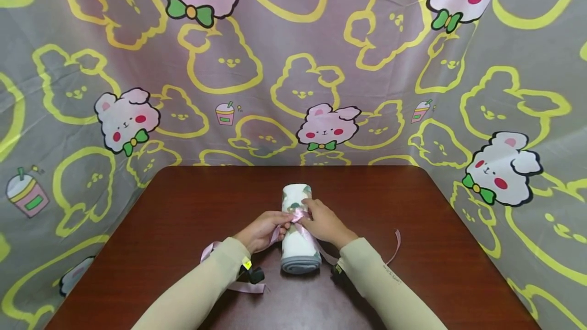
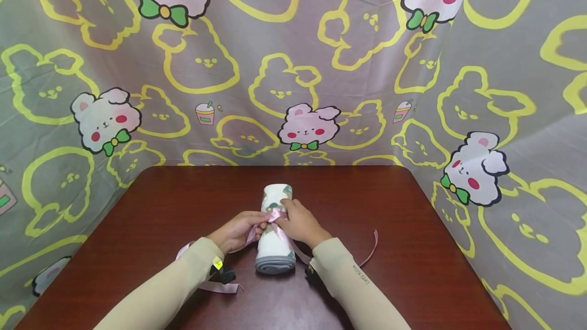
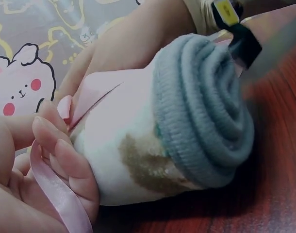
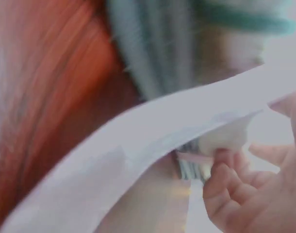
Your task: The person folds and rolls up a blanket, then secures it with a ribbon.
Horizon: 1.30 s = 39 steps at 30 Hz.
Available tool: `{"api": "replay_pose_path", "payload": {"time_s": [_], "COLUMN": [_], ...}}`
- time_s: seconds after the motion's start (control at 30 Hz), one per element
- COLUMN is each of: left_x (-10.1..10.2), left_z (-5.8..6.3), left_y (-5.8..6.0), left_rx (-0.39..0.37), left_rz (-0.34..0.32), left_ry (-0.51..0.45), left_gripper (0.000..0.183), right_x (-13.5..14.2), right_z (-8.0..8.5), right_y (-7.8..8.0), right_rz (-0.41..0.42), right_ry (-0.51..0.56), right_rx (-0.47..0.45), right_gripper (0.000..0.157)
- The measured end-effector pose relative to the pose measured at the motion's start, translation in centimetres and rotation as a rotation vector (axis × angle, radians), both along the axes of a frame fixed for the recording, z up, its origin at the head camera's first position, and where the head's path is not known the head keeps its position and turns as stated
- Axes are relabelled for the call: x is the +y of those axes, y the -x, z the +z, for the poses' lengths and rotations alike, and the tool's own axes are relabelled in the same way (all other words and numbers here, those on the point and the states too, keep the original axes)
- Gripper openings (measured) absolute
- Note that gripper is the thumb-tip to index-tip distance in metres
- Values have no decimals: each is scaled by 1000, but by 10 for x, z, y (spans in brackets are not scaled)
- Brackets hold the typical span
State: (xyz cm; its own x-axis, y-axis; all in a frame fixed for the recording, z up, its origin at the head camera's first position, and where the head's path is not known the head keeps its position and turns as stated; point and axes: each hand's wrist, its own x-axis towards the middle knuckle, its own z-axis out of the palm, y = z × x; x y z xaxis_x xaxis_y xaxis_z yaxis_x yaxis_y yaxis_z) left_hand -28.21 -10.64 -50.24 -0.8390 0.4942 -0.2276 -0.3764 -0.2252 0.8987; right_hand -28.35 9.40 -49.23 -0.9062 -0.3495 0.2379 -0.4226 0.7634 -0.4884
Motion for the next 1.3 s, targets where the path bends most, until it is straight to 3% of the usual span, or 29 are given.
{"api": "replay_pose_path", "payload": {"time_s": [0.17, 0.33, 0.63, 0.8, 0.87, 0.97, 1.07, 1.13, 1.2, 1.3], "left_x": [0, 1, 1, 2, 1, 0, 0, 0, 0, 1], "left_z": [-1, -2, -2, -2, -1, 0, 2, 3, 3, 1], "left_y": [0, 2, 2, 1, 1, 0, 1, 1, 2, 1], "left_rx": [7, 4, 19, 10, 4, 6, 21, 29, 33, 34], "left_rz": [-3, -6, 0, -9, -17, -22, -23, -26, -27, -29], "left_ry": [4, 7, 19, 5, 2, 4, 13, 18, 30, 43], "left_gripper": [15, 15, 16, 16, 16, 15, 15, 15, 15, 15], "right_x": [5, 2, -9, -10, -6, 3, 12, 15, 16, 12], "right_z": [8, 15, 6, 0, -1, 5, 12, 18, 19, 27], "right_y": [-8, -12, -8, -5, -3, 0, 17, 29, 43, 51], "right_rz": [55, 27, -102, -119, -78, 45, 182, 269, 354, 457], "right_ry": [156, 175, 66, 39, 96, 285, 366, 300, 154, -10], "right_rx": [-159, -252, -70, -8, -14, -56, -89, -96, -79, -97], "right_gripper": [60, 75, 63, 57, 53, 42, 33, 32, 32, 29]}}
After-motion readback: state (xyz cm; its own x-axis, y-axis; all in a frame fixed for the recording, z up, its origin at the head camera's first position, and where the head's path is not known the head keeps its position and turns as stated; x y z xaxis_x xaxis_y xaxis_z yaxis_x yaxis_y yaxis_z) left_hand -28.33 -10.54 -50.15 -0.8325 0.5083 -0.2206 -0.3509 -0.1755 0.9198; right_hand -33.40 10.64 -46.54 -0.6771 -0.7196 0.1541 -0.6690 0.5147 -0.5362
